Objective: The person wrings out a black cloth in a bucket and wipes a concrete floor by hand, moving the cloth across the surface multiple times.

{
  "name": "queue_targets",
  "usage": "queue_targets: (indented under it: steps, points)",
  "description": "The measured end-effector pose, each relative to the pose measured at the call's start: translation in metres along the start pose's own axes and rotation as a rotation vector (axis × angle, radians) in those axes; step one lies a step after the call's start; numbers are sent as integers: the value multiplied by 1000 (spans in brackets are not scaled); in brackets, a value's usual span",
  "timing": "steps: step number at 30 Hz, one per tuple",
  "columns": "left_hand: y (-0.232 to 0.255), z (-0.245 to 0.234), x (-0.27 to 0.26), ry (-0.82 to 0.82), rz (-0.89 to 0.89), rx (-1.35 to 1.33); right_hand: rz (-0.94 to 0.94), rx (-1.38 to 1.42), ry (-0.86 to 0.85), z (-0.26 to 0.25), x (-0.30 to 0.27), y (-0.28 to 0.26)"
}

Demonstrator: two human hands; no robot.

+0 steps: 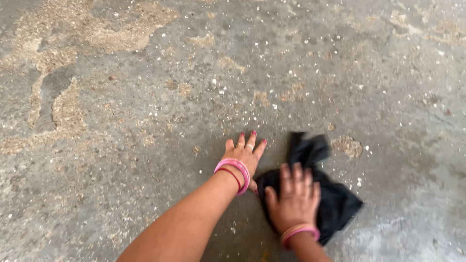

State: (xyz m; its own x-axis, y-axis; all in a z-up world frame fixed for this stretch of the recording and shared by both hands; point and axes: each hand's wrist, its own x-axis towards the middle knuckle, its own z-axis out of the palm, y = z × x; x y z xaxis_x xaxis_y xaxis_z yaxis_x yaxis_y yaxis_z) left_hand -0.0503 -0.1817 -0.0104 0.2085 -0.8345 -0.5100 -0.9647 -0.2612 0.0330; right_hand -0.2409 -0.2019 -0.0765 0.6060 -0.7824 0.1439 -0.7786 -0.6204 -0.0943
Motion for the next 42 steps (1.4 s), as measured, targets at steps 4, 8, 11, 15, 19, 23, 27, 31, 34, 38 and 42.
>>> queue_targets:
  steps: [4, 8, 11, 15, 19, 23, 27, 31, 34, 38, 42]
  points:
    - [2, 1, 0, 33, 10, 27, -129, 36, -99, -25, -39, -6]
    - [5, -7, -13, -65, 25, 1, -195, 13, -78, -32, -42, 64]
    - [3, -3, -20, -26, 36, -30, -96, -95, -74, -29, -30, 143]
    - [5, 6, -18, 1, 27, -25, 66, -35, 30, -24, -13, 225]
    - [8, 7, -11, -23, 26, 2, 144, -112, 36, -9, -27, 217]
    - [9, 1, -11, -65, 24, 24, 105, -82, 39, -5, -64, 171]
    - [6, 4, -17, -31, 14, -32, 54, -71, 10, -11, -56, 190]
    - [5, 5, -24, -35, 24, -76, 120, -123, 19, -22, -35, 240]
    - [4, 9, -25, -14, 23, -103, 77, -101, 20, -20, -36, 247]
    - [0, 11, -24, 26, 30, -124, -182, -56, -37, -28, -53, 223]
    - [1, 14, -24, 46, 35, -125, -515, 14, -127, -42, -65, 184]
